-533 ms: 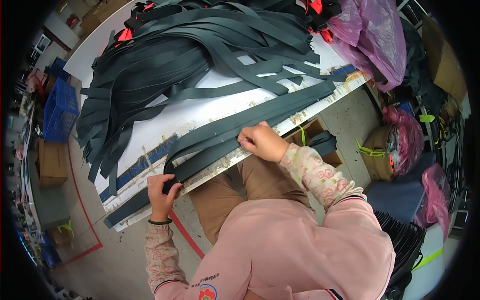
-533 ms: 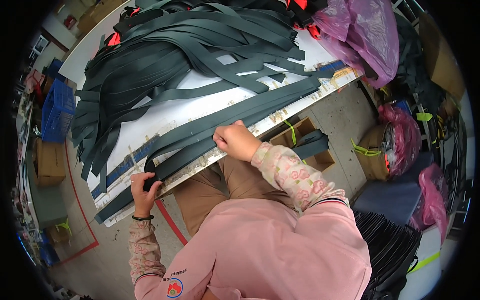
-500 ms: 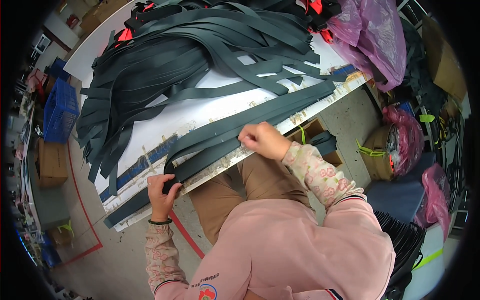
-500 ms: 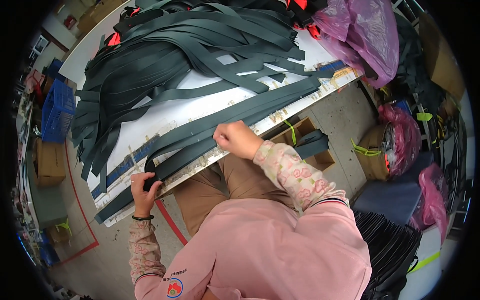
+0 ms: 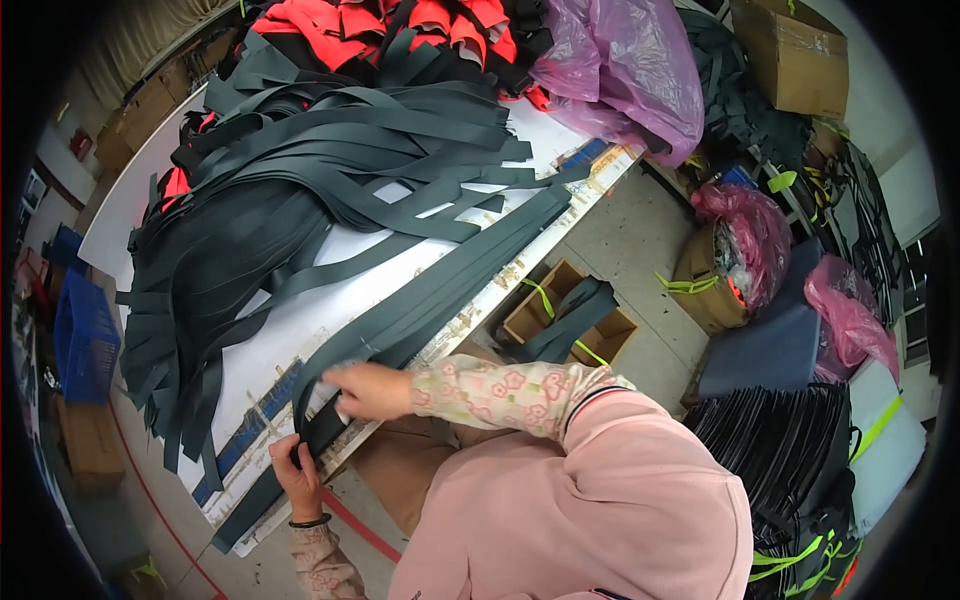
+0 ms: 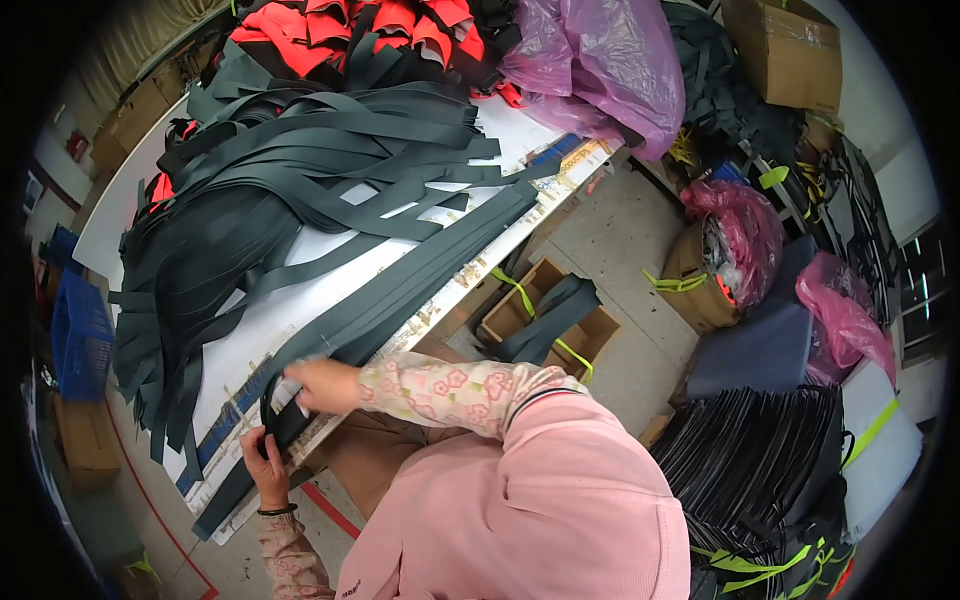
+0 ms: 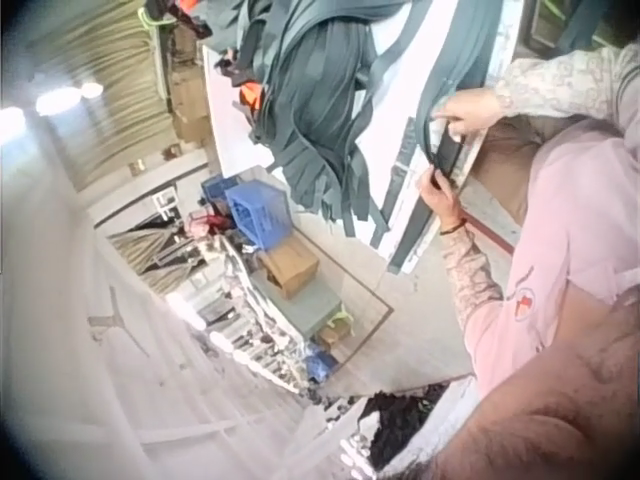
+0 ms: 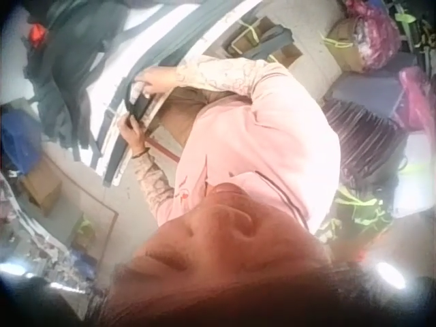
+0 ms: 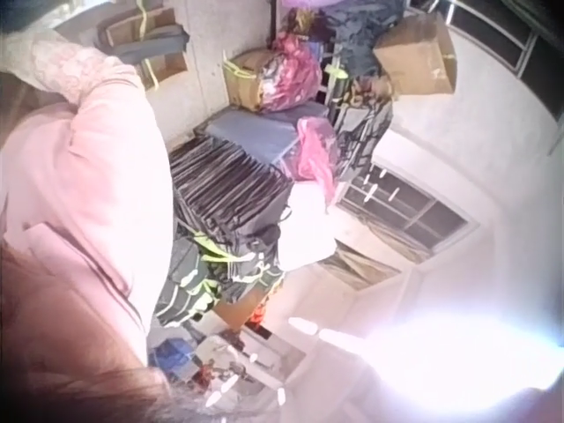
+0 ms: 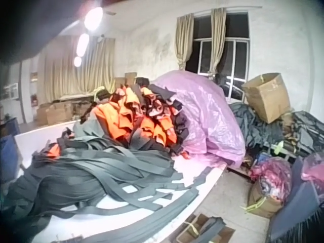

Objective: The person is organizing, sorting, and aligning long black straps on a factory workstation.

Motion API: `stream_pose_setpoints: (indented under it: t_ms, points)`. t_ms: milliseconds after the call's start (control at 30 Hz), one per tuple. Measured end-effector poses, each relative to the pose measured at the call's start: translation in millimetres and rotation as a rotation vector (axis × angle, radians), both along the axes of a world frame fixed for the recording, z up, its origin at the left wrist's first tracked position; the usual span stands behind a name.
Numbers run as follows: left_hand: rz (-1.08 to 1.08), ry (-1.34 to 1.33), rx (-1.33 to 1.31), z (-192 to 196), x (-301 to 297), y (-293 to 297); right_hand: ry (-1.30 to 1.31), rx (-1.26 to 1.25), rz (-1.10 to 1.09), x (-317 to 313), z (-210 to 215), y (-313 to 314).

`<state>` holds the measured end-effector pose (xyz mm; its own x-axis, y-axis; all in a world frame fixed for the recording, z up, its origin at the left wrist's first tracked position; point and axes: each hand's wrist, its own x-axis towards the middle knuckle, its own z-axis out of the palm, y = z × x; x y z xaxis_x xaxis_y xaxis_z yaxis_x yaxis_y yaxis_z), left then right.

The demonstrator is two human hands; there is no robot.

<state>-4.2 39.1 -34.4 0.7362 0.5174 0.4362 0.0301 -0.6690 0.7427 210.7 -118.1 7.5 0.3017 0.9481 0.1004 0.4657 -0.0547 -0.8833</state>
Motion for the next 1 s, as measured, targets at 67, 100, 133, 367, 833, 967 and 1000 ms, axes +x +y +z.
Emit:
stream_pose_setpoints:
  t_ms: [67,100,133,367,833,967,1000]
  points:
    - [-0.063,0.029,0.114,14,2,0,-0.061,0.07,-0.193,4,4,12]
    - [-0.116,0.065,0.226,21,-1,3,-0.053,0.075,-0.166,-1,4,18]
    - [-0.121,0.091,0.256,23,-6,4,0.001,0.098,-0.105,-9,4,23]
    - [-0.072,0.13,0.186,34,10,-8,-0.012,0.064,-0.114,-34,4,15]
    - [-0.019,0.163,0.163,31,-2,1,-0.2,0.021,-0.032,-63,3,35]
    - [-0.024,0.158,0.18,32,-2,-2,-0.203,-0.017,-0.069,-68,2,33]
    - [-0.025,0.159,0.178,32,-2,-2,-0.195,-0.023,-0.082,-69,2,33]
